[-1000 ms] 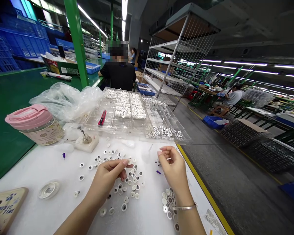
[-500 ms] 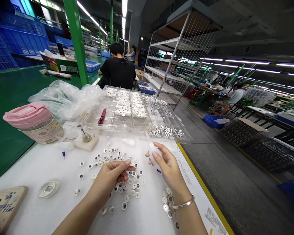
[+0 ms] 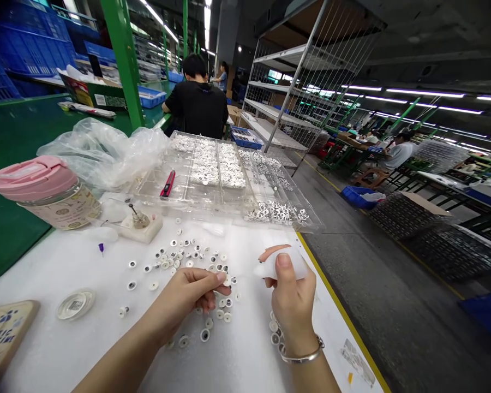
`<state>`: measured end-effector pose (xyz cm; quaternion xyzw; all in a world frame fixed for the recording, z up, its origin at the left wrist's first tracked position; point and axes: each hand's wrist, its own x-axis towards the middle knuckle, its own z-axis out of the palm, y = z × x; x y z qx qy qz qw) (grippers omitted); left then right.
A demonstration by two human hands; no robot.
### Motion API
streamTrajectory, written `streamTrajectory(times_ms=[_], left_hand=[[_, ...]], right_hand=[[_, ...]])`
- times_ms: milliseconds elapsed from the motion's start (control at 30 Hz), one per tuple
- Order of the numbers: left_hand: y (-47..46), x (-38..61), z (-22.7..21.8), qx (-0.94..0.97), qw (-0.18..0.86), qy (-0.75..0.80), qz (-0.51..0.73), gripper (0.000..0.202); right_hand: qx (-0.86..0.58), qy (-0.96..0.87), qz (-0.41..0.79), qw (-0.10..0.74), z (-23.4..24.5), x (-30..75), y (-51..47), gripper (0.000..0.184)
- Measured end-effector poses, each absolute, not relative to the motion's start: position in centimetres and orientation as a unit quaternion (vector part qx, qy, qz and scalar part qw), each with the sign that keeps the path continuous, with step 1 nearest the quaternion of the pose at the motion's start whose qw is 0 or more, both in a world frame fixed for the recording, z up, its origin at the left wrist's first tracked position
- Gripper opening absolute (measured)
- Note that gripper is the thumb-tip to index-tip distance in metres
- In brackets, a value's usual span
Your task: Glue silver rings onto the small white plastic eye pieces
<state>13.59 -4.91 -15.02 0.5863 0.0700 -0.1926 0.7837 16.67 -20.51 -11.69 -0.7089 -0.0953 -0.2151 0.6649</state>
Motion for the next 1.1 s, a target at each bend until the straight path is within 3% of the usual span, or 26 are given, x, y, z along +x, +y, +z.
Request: streamTrajectory(times_ms=[1100], left_hand=[[-5.0, 13.6, -15.2, 0.625, 0.753, 0.06, -0.198, 0.039]], right_hand=[[-0.807, -0.186, -0.287, 0.482, -11.4, 15.6, -19.9, 0.027]])
